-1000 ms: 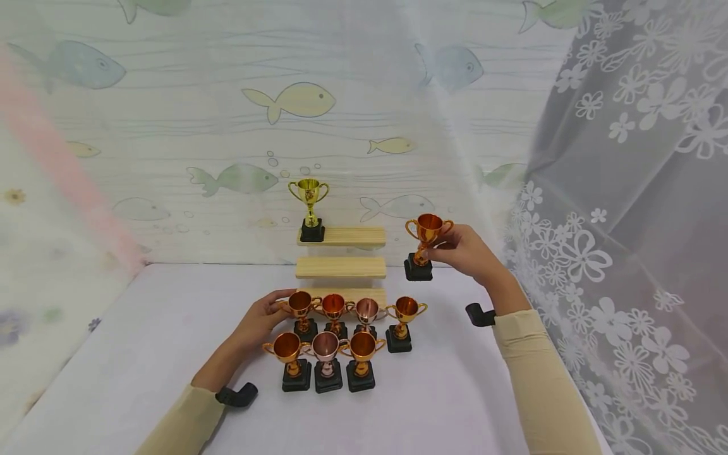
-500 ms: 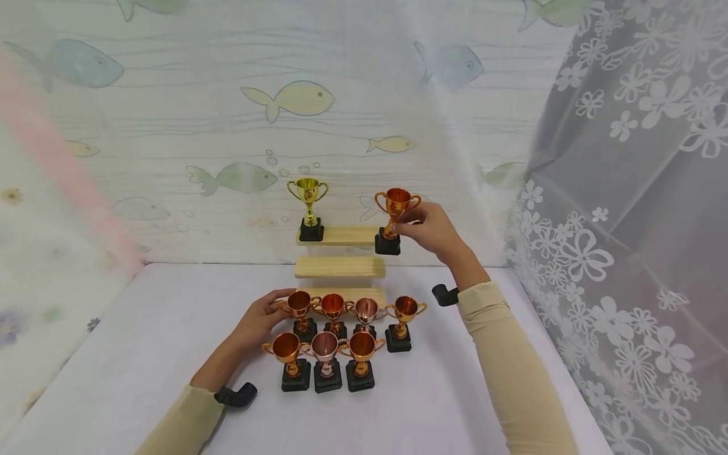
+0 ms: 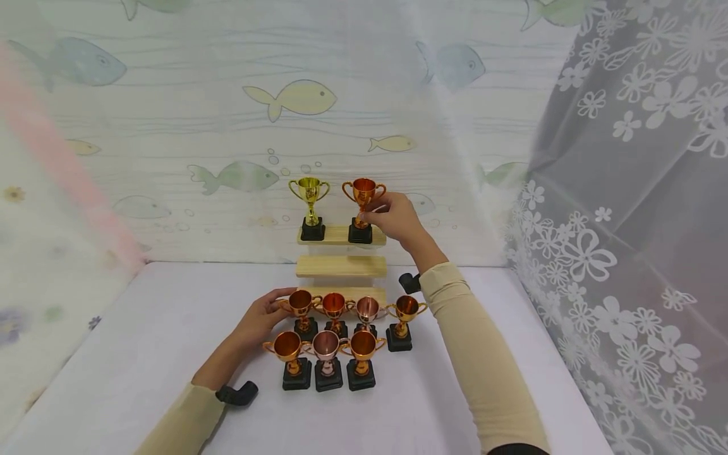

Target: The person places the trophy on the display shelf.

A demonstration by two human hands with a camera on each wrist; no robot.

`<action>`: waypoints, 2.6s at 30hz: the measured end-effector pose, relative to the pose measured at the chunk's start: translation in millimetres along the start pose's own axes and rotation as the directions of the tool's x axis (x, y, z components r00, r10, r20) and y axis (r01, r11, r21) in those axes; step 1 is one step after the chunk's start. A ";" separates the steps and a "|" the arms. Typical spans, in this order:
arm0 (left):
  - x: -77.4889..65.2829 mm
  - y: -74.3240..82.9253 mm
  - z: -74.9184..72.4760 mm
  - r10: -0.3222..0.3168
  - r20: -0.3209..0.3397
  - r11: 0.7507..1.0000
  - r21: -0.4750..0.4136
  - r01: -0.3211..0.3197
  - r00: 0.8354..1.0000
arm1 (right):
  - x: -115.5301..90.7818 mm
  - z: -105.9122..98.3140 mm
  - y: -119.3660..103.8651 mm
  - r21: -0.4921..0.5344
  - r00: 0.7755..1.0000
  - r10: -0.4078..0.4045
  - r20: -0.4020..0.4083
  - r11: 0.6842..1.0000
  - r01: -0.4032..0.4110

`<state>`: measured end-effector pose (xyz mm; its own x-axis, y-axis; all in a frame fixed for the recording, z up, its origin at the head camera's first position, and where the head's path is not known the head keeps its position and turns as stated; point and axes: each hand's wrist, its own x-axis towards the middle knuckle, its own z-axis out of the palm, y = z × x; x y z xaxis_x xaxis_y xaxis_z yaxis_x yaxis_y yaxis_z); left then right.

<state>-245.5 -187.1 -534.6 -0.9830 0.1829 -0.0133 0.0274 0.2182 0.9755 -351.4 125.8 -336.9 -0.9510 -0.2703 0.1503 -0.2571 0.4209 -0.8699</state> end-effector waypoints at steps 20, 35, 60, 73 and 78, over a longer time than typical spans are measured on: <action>-14.7 26.4 -0.7 0.014 0.038 1.000 0.006 -0.014 0.999 | 23.8 36.5 -4.4 -0.046 1.000 0.026 -0.009 0.999 -0.027; -14.4 29.6 -1.2 0.002 0.038 1.000 -0.006 -0.002 0.999 | 21.9 38.5 1.6 -0.073 0.999 -0.048 -0.020 0.996 0.046; -14.0 25.5 -1.2 0.012 0.042 1.000 -0.017 -0.011 0.999 | -53.6 -30.9 25.6 0.033 0.989 -0.093 0.111 0.995 0.090; -1.6 -2.5 -1.6 0.023 0.015 1.000 -0.015 -0.023 1.000 | -112.7 -44.4 76.8 0.113 0.988 -0.135 0.073 0.985 0.126; -0.9 -4.4 -1.0 0.033 0.013 0.999 -0.013 -0.033 0.999 | -133.8 -45.6 99.2 0.188 0.983 -0.168 0.078 0.970 0.151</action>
<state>-245.0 -189.2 -538.7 -0.9791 0.2027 0.0162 0.0574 0.1993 0.9783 -257.5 243.2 -421.9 -0.8779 -0.4037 0.2576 -0.3612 0.2050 -0.9097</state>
